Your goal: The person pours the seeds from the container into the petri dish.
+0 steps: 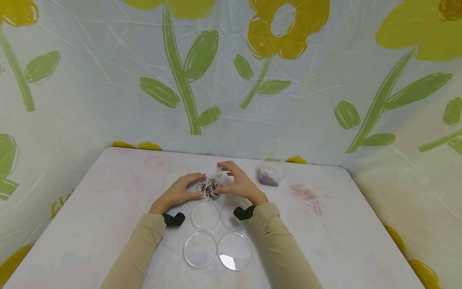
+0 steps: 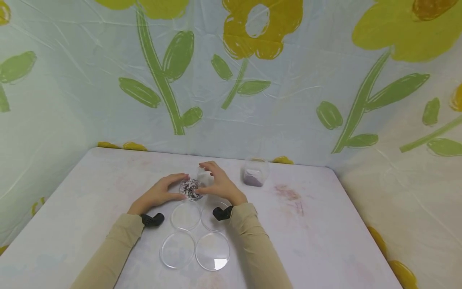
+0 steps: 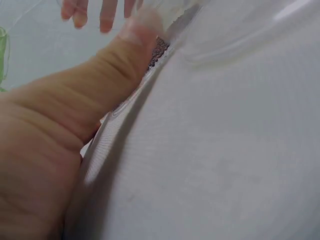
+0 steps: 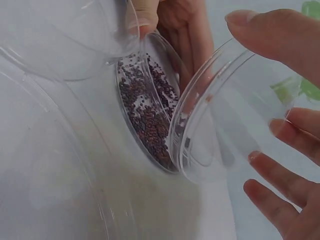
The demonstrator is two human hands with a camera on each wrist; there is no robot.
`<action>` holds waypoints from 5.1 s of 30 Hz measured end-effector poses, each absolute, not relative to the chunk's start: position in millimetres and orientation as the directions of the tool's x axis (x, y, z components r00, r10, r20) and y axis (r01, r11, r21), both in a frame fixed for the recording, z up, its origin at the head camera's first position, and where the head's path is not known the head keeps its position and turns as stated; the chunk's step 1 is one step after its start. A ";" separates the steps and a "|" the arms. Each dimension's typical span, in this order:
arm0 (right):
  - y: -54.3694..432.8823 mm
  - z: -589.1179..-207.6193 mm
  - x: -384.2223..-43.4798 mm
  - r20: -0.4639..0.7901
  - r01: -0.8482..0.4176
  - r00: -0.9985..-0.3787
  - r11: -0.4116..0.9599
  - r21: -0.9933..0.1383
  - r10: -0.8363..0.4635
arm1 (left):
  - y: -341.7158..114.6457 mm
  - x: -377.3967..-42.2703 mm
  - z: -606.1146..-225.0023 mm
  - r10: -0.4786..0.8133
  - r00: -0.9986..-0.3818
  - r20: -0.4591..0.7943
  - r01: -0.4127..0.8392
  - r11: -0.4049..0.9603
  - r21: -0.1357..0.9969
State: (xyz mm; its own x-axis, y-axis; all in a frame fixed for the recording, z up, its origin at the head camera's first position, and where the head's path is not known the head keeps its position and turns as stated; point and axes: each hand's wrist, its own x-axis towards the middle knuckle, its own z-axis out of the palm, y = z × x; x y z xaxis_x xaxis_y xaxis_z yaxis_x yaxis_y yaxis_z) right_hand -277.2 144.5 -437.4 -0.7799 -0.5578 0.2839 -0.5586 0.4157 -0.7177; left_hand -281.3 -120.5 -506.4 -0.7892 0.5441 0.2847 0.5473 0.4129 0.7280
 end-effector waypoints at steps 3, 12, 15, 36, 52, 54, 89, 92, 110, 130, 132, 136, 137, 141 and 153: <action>139.7 -439.0 -279.5 0.255 -0.556 -0.775 0.431 -0.711 -0.579 | -120.8 -281.7 -507.8 0.551 -0.787 0.278 0.547 0.416 0.726; 122.1 -436.4 -278.3 0.160 -0.542 -0.769 0.499 -0.676 -0.619 | -122.8 -280.4 -509.0 0.535 -0.810 0.239 0.514 0.453 0.729; 118.3 -437.8 -279.2 0.114 -0.541 -0.774 0.556 -0.631 -0.623 | -122.1 -280.2 -508.1 0.530 -0.816 0.232 0.505 0.459 0.731; 108.5 -448.0 -281.0 0.125 -0.638 -0.696 0.530 -0.558 -0.707 | -122.7 -276.3 -503.1 0.517 -0.826 0.226 0.486 0.447 0.751; 116.8 -433.5 -275.5 0.061 -0.585 -0.727 0.571 -0.576 -0.683 | -127.5 -275.0 -492.4 0.584 -0.797 0.153 0.469 0.440 0.766; 118.2 -427.8 -275.3 0.043 -0.566 -0.740 0.588 -0.578 -0.671 | -131.1 -274.6 -490.7 0.596 -0.790 0.143 0.473 0.443 0.761; 272.4 -376.3 -264.3 0.321 -0.342 -0.939 0.458 -0.821 -0.125 | -140.8 -184.9 -501.8 0.539 -0.809 0.235 0.500 0.419 0.758; 282.3 -394.9 -263.5 0.353 -0.342 -0.935 0.354 -0.871 -0.036 | -137.7 -186.6 -501.9 0.541 -0.807 0.237 0.500 0.412 0.761; 287.0 -474.7 -253.9 0.169 -0.170 -0.976 0.005 -0.985 0.141 | -126.5 -183.5 -506.3 0.495 -0.821 0.286 0.515 0.425 0.744; 279.0 -460.3 -243.4 0.194 -0.176 -0.979 0.208 -0.962 0.070 | -127.8 -184.6 -504.8 0.489 -0.815 0.310 0.537 0.439 0.721; 279.3 -461.1 -241.6 0.191 -0.172 -0.979 0.223 -0.960 0.067 | -127.3 -184.0 -505.3 0.491 -0.817 0.304 0.532 0.436 0.726; 280.8 -460.6 -239.4 0.201 -0.180 -0.978 0.250 -0.951 0.058 | -125.9 -183.5 -504.7 0.498 -0.817 0.293 0.528 0.437 0.728; 280.7 -460.4 -239.4 0.201 -0.181 -0.978 0.253 -0.950 0.055 | -126.0 -183.4 -504.6 0.499 -0.815 0.295 0.530 0.437 0.727; 281.3 -461.1 -240.4 0.199 -0.187 -0.980 0.244 -0.952 0.028 | -126.1 -182.7 -502.7 0.499 -0.813 0.300 0.535 0.437 0.723; 277.8 -465.8 -245.0 0.200 -0.191 -0.980 0.243 -0.951 0.014 | -126.4 -182.5 -502.2 0.499 -0.813 0.300 0.539 0.450 0.712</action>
